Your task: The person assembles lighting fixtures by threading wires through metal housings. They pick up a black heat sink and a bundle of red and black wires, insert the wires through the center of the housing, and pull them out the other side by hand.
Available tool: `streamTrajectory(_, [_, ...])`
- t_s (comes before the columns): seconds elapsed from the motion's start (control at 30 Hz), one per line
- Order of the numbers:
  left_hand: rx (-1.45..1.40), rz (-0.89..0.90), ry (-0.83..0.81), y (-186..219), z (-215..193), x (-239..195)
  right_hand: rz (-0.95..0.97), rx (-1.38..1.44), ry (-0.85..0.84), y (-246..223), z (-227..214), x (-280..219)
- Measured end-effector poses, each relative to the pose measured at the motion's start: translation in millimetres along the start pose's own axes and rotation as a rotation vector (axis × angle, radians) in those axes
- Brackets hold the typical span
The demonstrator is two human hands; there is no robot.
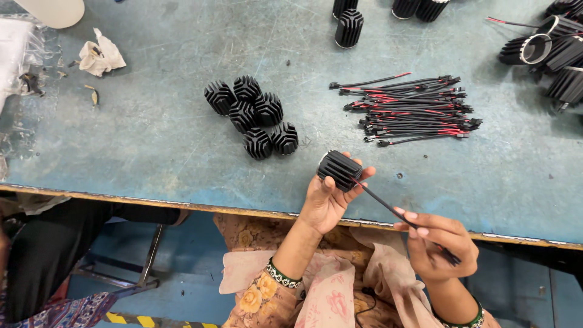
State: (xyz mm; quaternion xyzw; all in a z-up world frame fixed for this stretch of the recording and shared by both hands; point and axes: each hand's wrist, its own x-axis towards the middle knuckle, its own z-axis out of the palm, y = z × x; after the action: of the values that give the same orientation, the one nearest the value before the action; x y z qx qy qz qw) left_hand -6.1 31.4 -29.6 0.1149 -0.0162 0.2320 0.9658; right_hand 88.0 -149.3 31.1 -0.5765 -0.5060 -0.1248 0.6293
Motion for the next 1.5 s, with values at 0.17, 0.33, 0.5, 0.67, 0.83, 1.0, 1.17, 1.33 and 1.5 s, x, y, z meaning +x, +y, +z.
streamTrajectory(0.17, [0.005, -0.012, -0.005, -1, -3, -1, 0.089, 0.069, 0.025, -2, -3, -1])
streamTrajectory(0.33, [0.0, -0.015, -0.002, -1, -1, -2, 0.103, 0.052, 0.025, -4, -2, 1])
streamTrajectory(0.5, [0.025, -0.02, -0.01, 0, 0, -2, 0.101, -0.021, -0.014, -6, -2, 5])
streamTrajectory(0.67, [0.069, -0.006, -0.035, -1, 1, -2, 0.086, -0.077, -0.063, -10, 1, 12])
streamTrajectory(0.83, [0.059, -0.007, -0.012, 0, 3, -3, 0.044, -0.148, -0.069, -17, 4, 23])
streamTrajectory(1.0, [0.107, -0.013, -0.031, -1, 3, -3, 0.046, -0.216, -0.114, -25, 2, 29])
streamTrajectory(1.17, [0.128, -0.016, -0.021, -1, 6, -3, 0.032, -0.258, -0.103, -23, 2, 28])
streamTrajectory(1.33, [0.179, -0.02, -0.016, -1, 10, -4, 0.103, -0.256, -0.081, -22, 7, 24])
streamTrajectory(1.5, [0.199, -0.018, -0.033, -1, 10, -5, 0.057, -0.234, -0.091, -16, 9, 20])
